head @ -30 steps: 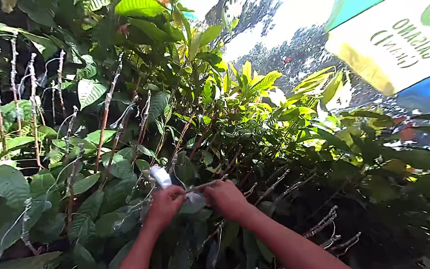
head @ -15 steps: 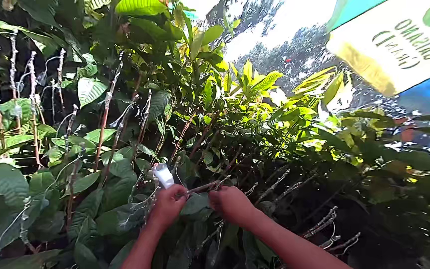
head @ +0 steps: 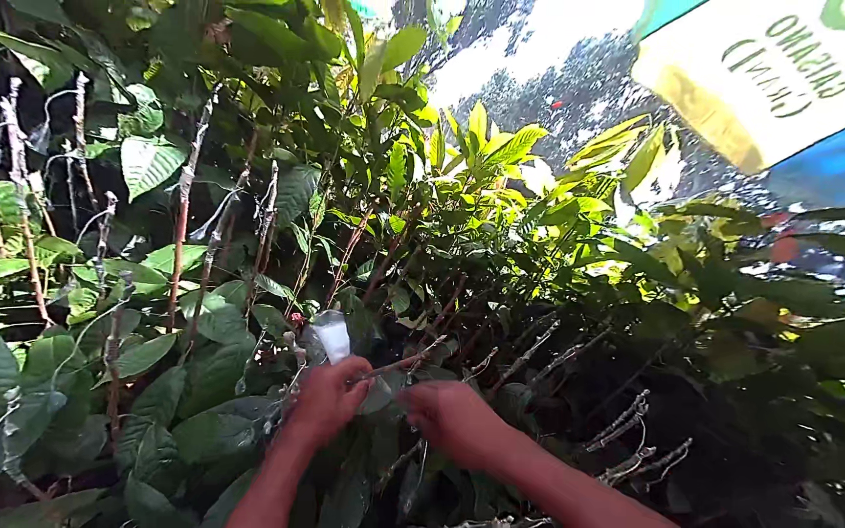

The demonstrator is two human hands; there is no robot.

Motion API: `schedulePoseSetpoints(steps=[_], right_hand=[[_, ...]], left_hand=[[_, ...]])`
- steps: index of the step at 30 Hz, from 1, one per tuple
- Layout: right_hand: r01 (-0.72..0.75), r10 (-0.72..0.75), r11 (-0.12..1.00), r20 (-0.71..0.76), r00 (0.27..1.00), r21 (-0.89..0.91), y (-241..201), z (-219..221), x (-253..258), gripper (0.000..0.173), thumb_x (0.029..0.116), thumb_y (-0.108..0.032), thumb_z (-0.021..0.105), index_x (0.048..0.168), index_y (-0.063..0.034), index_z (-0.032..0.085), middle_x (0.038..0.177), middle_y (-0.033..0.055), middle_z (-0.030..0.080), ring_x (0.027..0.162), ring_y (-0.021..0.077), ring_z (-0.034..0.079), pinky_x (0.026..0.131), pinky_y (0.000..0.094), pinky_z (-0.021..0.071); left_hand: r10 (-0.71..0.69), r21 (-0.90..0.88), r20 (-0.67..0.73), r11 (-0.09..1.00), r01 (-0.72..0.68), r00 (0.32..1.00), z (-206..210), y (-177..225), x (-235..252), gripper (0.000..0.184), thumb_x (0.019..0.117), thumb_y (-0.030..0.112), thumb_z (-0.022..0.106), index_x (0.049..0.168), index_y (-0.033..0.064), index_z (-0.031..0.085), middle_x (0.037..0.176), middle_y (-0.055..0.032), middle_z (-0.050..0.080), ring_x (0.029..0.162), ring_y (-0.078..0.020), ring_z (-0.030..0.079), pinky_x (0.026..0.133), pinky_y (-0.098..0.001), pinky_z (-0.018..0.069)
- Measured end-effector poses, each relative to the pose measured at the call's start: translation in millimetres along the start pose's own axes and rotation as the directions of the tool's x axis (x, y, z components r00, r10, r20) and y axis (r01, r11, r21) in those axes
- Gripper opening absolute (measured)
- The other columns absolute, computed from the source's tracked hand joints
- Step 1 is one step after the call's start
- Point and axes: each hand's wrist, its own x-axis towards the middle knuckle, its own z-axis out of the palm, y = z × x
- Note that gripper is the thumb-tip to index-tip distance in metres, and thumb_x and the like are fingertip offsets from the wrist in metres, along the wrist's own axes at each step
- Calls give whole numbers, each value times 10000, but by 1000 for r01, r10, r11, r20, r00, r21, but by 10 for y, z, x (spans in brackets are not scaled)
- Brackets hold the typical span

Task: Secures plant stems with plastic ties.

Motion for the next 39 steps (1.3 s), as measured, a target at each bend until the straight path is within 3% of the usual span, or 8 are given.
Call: schedulePoseSetpoints(steps=[5, 10, 15, 19, 23, 32, 35, 39], right_hand=[[147, -166, 791, -23, 986, 594, -198, -356, -181, 313, 1019, -104, 574, 1324, -39, 601, 1009, 75, 721, 724, 101, 669, 588, 268, 549], [-39, 32, 998, -120, 992, -53, 42, -318, -73, 328, 1007, -159, 605, 1316, -53, 629, 1106, 208, 706, 1041, 381, 684, 877, 572, 551], [48, -47, 996, -20, 999, 70, 170, -611, 11, 387, 1044, -154, 559, 1425, -84, 553, 1305, 119, 680, 1141, 220, 675, 974, 425, 545], [192, -202, 979, -182, 962, -67, -209, -349, -116, 235, 994, -151, 627, 1199, -52, 687, 949, 152, 730, 863, 315, 722, 783, 501, 588], [81, -106, 975, 114, 988, 205, 236, -712, 267, 391, 1061, -128, 530, 1444, -48, 523, 1384, 97, 642, 1164, 173, 660, 982, 392, 534], [281, -215, 942, -313, 925, 184, -350, -41, -276, 354, 953, -127, 679, 1301, -66, 674, 788, 85, 708, 609, 202, 664, 596, 395, 587], [154, -78, 865, -175, 981, 477, -80, -592, -88, 358, 1031, -166, 576, 1374, -63, 565, 1134, 58, 730, 835, 97, 696, 666, 260, 571], [-15, 18, 1000, -253, 967, 12, 18, -468, -96, 307, 988, -201, 648, 1262, -64, 655, 1027, 130, 734, 931, 289, 716, 823, 506, 581]], left_hand=[[-33, 39, 173, 999, 26, 984, 119, 227, -29, 215, 966, 172, 668, 1120, 47, 753, 980, -194, 737, 923, -361, 714, 867, -593, 544], [45, 153, 91, 986, -59, 995, 31, 151, 16, 254, 977, 305, 652, 1104, 113, 759, 903, -113, 743, 771, -291, 710, 740, -561, 568], [53, 164, 132, 984, -74, 990, 150, 283, -75, 244, 996, 268, 641, 1128, 110, 774, 997, -180, 747, 907, -386, 722, 823, -641, 549], [47, 151, 20, 987, -50, 999, 15, 284, 17, 233, 985, 254, 652, 1105, 88, 765, 947, -146, 749, 855, -339, 727, 793, -600, 564], [110, 250, 111, 959, -135, 988, 162, 382, -87, 238, 993, 275, 646, 1076, 95, 778, 935, -191, 747, 870, -419, 729, 772, -669, 551], [38, 139, -131, 990, -19, 991, 7, 318, 54, 205, 968, 228, 664, 1107, 113, 762, 913, -94, 760, 814, -294, 734, 761, -582, 573], [94, 143, -18, 986, -91, 995, 184, 443, -13, 208, 979, 225, 652, 1087, 99, 779, 937, -193, 744, 875, -411, 725, 796, -657, 545], [146, 204, -107, 971, -122, 983, 78, 397, 22, 237, 985, 302, 633, 1091, 139, 768, 908, -111, 751, 771, -316, 721, 723, -599, 563]])
